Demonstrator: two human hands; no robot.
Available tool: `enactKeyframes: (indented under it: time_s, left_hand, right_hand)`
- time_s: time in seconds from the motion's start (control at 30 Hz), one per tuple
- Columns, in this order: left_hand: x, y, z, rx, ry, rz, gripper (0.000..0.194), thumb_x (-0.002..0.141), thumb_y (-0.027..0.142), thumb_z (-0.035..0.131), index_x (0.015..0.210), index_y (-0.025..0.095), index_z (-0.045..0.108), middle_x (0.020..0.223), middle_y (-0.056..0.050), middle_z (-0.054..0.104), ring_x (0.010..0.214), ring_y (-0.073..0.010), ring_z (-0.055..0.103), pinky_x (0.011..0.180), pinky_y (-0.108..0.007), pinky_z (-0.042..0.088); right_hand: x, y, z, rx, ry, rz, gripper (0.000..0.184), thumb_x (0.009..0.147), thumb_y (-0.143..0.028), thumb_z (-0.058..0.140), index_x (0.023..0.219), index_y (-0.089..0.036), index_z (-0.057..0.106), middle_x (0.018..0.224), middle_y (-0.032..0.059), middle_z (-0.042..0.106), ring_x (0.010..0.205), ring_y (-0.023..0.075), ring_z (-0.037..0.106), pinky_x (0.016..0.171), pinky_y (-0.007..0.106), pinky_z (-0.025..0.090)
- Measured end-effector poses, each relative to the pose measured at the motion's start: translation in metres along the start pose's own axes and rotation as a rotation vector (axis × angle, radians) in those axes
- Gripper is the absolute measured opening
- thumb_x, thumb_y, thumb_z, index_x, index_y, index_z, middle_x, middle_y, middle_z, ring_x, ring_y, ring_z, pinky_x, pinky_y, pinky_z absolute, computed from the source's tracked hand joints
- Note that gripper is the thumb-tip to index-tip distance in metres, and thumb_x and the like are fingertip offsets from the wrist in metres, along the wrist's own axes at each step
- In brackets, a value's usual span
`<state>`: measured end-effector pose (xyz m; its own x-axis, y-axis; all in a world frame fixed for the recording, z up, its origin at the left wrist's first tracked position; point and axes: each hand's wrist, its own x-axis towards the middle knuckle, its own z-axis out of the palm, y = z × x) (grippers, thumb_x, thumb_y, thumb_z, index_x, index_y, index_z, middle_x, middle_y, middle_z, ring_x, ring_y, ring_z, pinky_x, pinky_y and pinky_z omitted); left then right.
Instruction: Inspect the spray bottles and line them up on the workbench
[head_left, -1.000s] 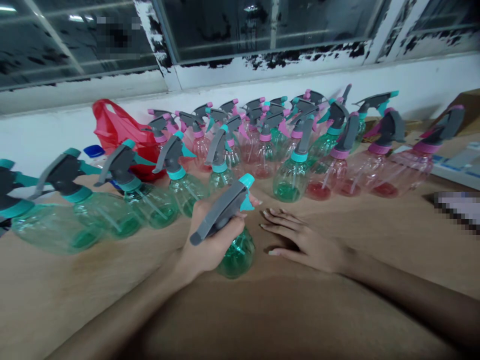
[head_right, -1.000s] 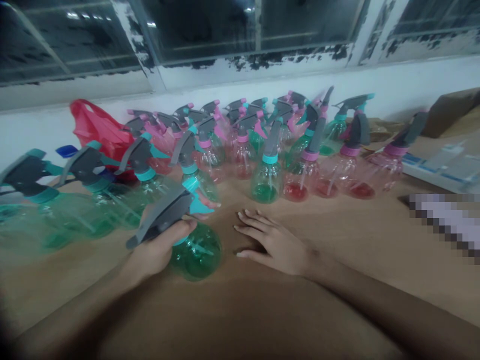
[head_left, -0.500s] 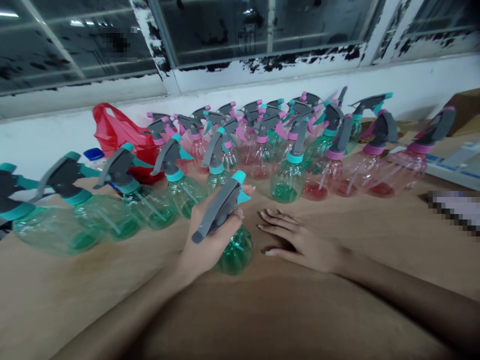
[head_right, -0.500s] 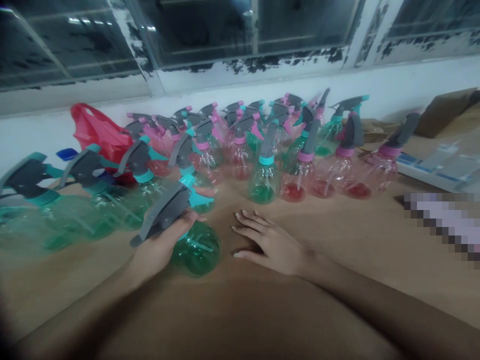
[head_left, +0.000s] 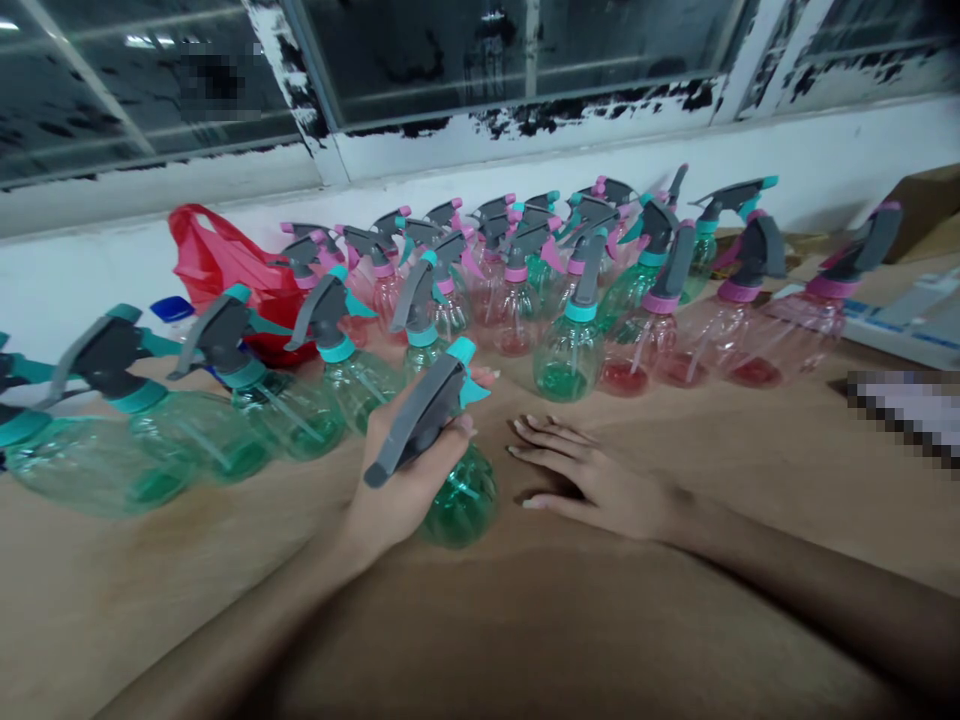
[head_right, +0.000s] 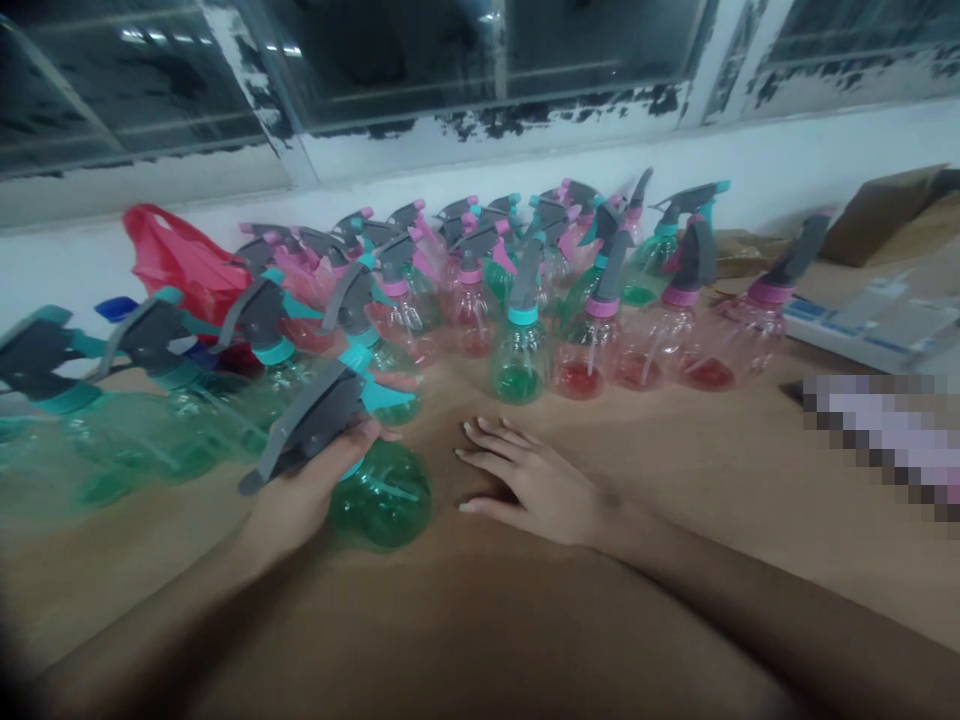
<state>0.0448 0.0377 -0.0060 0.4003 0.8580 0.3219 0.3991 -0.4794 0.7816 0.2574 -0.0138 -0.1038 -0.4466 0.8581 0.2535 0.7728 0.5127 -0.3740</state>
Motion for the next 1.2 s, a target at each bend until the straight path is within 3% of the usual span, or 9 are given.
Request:
enactKeyframes:
  time_s: [0.2,0.33,0.53,0.63,0.77,0.9,1.0,1.1,1.2]
  left_hand:
    - [0.0,0.002,0.0,-0.02,-0.013,0.009,0.006,0.077,0.03,0.053,0.074,0.026,0.057,0.057,0.004,0.049,0.05,-0.0142,0.045,0.051,-0.029,0.041]
    - [0.001,0.004,0.0,-0.006,-0.017,0.02,0.009,0.078,0.029,0.052,0.072,0.026,0.058,0.071,0.002,0.059,0.058,-0.0148,0.051,0.06,-0.03,0.044]
    - [0.004,0.007,0.011,0.011,0.006,0.039,0.009,0.078,0.025,0.051,0.071,0.026,0.058,0.067,0.003,0.059,0.055,-0.0148,0.052,0.054,-0.029,0.044]
    - [0.01,0.009,0.025,-0.036,-0.012,0.098,0.016,0.078,0.02,0.051,0.088,0.026,0.061,0.068,0.003,0.059,0.059,-0.0145,0.055,0.059,-0.028,0.047]
    - [0.024,0.013,0.048,-0.07,-0.027,0.137,0.027,0.078,0.018,0.053,0.103,0.025,0.06,0.076,0.002,0.064,0.065,-0.0145,0.06,0.066,-0.028,0.05]
    - [0.037,0.016,0.06,-0.15,-0.071,0.15,0.028,0.081,0.025,0.056,0.11,0.023,0.057,0.094,-0.003,0.067,0.082,-0.0179,0.065,0.075,-0.03,0.052]
    - [0.041,0.017,0.057,-0.17,-0.105,0.131,0.043,0.08,0.035,0.062,0.12,0.023,0.049,0.116,-0.007,0.062,0.102,-0.0234,0.061,0.087,-0.036,0.049]
    - [0.038,0.013,0.043,-0.149,-0.095,0.144,0.065,0.075,0.037,0.069,0.131,0.027,0.037,0.138,-0.007,0.046,0.124,-0.0249,0.046,0.1,-0.039,0.042]
    - [0.025,0.004,0.025,-0.14,-0.085,0.11,0.061,0.079,0.033,0.065,0.132,0.028,0.036,0.142,-0.006,0.041,0.131,-0.0232,0.037,0.104,-0.04,0.038]
  right_hand:
    - [0.0,0.003,0.003,0.007,0.012,-0.017,0.06,0.088,-0.053,0.045,0.138,-0.022,0.038,0.147,0.007,0.034,0.137,0.022,0.024,0.112,0.047,0.023]
    - [0.0,0.004,0.005,0.032,0.037,-0.007,0.061,0.087,-0.053,0.046,0.139,-0.023,0.036,0.147,0.0078,0.035,0.137,0.0224,0.026,0.112,0.048,0.023]
    - [-0.003,-0.016,-0.005,0.134,0.081,0.053,0.065,0.083,-0.054,0.052,0.138,-0.025,0.033,0.14,0.0083,0.044,0.129,0.0258,0.04,0.104,0.048,0.036]
    - [-0.003,-0.035,-0.015,0.136,0.152,0.1,0.065,0.08,-0.055,0.055,0.134,-0.025,0.036,0.128,0.0096,0.055,0.114,0.0277,0.054,0.091,0.046,0.047]
    - [0.005,-0.048,-0.021,0.049,0.341,0.168,0.068,0.078,-0.061,0.053,0.127,-0.017,0.039,0.121,0.0147,0.057,0.112,0.0311,0.053,0.087,0.046,0.049]
    - [0.016,-0.044,-0.024,-0.051,0.396,0.25,0.071,0.075,-0.068,0.05,0.119,-0.012,0.045,0.107,0.0177,0.059,0.104,0.034,0.054,0.082,0.049,0.049]
    - [0.02,-0.038,-0.028,-0.114,0.416,0.228,0.072,0.076,-0.068,0.048,0.121,-0.012,0.045,0.108,0.0178,0.056,0.106,0.0342,0.051,0.085,0.05,0.047]
    - [0.024,-0.033,-0.032,-0.151,0.418,0.198,0.068,0.078,-0.066,0.047,0.117,-0.01,0.048,0.104,0.0171,0.056,0.101,0.0323,0.051,0.084,0.048,0.047]
    - [0.032,-0.029,-0.034,-0.211,0.415,0.214,0.066,0.078,-0.067,0.046,0.114,-0.011,0.05,0.101,0.0167,0.057,0.097,0.0327,0.052,0.08,0.049,0.047]
